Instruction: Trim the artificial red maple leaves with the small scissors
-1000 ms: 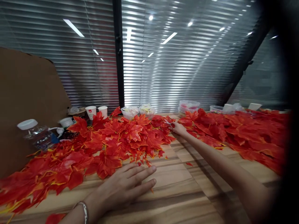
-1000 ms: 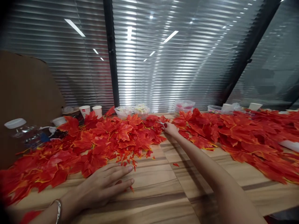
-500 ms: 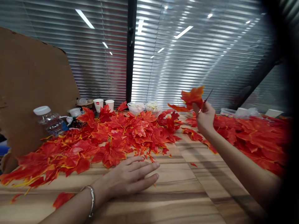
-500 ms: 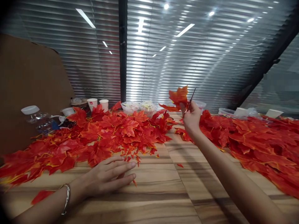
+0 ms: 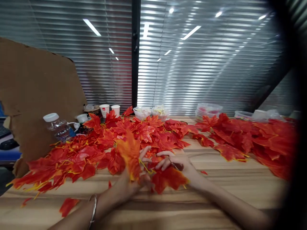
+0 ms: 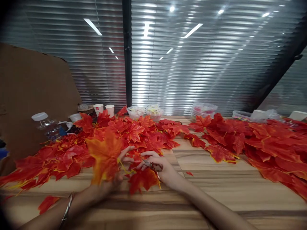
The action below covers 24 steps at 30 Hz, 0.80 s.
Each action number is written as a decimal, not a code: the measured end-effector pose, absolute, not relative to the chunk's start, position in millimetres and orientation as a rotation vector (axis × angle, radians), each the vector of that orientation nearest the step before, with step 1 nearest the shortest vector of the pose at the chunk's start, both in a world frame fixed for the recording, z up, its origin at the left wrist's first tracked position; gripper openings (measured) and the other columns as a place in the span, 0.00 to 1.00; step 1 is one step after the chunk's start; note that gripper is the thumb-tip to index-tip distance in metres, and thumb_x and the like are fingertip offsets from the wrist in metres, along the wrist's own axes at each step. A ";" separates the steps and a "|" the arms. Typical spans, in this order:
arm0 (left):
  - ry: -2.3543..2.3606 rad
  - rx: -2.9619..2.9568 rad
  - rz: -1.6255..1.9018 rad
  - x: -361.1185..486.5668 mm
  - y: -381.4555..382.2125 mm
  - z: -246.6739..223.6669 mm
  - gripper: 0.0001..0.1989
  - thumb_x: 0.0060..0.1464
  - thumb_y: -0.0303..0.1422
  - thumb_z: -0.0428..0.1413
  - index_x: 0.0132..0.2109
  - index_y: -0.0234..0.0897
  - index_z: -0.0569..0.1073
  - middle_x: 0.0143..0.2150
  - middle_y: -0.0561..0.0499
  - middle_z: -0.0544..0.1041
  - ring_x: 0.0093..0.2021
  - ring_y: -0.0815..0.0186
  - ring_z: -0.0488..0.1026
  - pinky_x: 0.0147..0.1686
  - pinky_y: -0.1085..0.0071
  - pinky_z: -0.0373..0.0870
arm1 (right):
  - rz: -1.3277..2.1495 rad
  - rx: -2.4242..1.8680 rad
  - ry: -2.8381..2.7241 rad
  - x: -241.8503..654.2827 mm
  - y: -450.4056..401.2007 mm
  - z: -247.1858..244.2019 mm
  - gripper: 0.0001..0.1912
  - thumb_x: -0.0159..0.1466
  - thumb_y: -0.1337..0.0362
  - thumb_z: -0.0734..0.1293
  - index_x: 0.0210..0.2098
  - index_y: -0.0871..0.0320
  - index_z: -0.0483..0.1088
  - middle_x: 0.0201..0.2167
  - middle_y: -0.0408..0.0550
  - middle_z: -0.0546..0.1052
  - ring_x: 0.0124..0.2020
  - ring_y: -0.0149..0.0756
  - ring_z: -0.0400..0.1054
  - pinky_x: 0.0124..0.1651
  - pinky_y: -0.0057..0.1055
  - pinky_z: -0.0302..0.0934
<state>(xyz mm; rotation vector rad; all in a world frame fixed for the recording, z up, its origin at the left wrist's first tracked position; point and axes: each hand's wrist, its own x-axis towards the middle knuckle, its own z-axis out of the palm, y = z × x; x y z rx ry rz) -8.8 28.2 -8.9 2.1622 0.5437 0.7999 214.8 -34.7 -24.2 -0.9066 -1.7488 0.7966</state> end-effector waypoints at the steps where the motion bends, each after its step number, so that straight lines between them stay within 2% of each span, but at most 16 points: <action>1: 0.629 2.024 0.854 -6.3 30.7 -11.8 0.23 0.52 0.46 0.50 0.49 0.38 0.70 0.48 0.44 0.73 0.52 0.56 0.65 0.51 0.63 0.61 | 0.803 -0.935 -1.751 216.6 -33.1 -27.5 0.07 0.58 0.61 0.66 0.32 0.58 0.73 0.42 0.55 0.73 0.52 0.42 0.60 0.53 0.41 0.55; 4: 0.838 1.625 1.039 2.3 40.4 -19.4 0.20 0.52 0.46 0.50 0.39 0.34 0.74 0.40 0.44 0.76 0.42 0.59 0.70 0.44 0.65 0.65 | 0.845 -0.971 -1.771 216.0 -35.7 -32.6 0.07 0.55 0.63 0.68 0.32 0.59 0.74 0.49 0.56 0.68 0.51 0.40 0.61 0.52 0.38 0.56; 6: 0.735 1.487 1.033 6.6 45.7 -21.0 0.16 0.51 0.43 0.53 0.38 0.33 0.74 0.39 0.45 0.76 0.40 0.61 0.71 0.44 0.66 0.65 | 0.884 -0.982 -1.772 210.6 -40.8 -31.0 0.07 0.54 0.63 0.69 0.31 0.60 0.74 0.48 0.56 0.68 0.49 0.40 0.62 0.51 0.36 0.56; 10: 0.572 1.249 0.960 9.8 47.1 -17.1 0.12 0.50 0.37 0.57 0.39 0.34 0.73 0.40 0.47 0.76 0.40 0.64 0.71 0.44 0.68 0.65 | 0.901 -0.958 -1.748 203.2 -44.8 -26.2 0.11 0.55 0.59 0.68 0.32 0.61 0.74 0.41 0.55 0.72 0.44 0.38 0.64 0.51 0.35 0.56; 13: 0.578 1.157 0.917 9.8 42.9 -13.9 0.12 0.49 0.37 0.57 0.37 0.33 0.73 0.36 0.47 0.77 0.35 0.65 0.73 0.40 0.68 0.67 | 1.003 -0.881 -1.703 209.6 -41.1 -31.1 0.15 0.55 0.55 0.67 0.34 0.61 0.72 0.36 0.52 0.74 0.41 0.38 0.67 0.50 0.36 0.56; 15: 0.548 1.155 0.864 9.4 40.5 -12.4 0.12 0.50 0.38 0.56 0.36 0.31 0.72 0.33 0.46 0.76 0.31 0.65 0.73 0.37 0.67 0.69 | 1.112 -0.832 -1.606 216.4 -39.3 -37.1 0.19 0.56 0.49 0.65 0.35 0.60 0.70 0.29 0.50 0.75 0.37 0.39 0.69 0.44 0.35 0.60; 19: 0.514 1.178 0.836 8.0 39.0 -9.2 0.12 0.53 0.38 0.54 0.36 0.30 0.71 0.29 0.48 0.75 0.26 0.68 0.71 0.34 0.69 0.70 | 1.416 -0.688 -1.397 222.3 -41.0 -42.5 0.29 0.59 0.40 0.52 0.33 0.59 0.67 0.14 0.44 0.70 0.24 0.36 0.70 0.34 0.33 0.61; 21: 0.555 1.134 0.852 6.6 40.1 -7.4 0.11 0.51 0.37 0.56 0.34 0.32 0.71 0.28 0.50 0.74 0.24 0.71 0.70 0.31 0.72 0.69 | 1.463 -0.606 -1.329 218.6 -41.9 -40.1 0.28 0.60 0.40 0.52 0.31 0.59 0.66 0.13 0.44 0.70 0.21 0.35 0.69 0.34 0.33 0.61; 24: 0.632 1.006 0.830 4.7 43.8 -6.3 0.11 0.44 0.35 0.61 0.30 0.33 0.68 0.24 0.55 0.71 0.19 0.76 0.65 0.24 0.78 0.66 | 1.380 -0.594 -1.188 207.5 -42.5 -34.3 0.20 0.65 0.50 0.53 0.33 0.60 0.64 0.16 0.45 0.72 0.26 0.35 0.70 0.40 0.34 0.60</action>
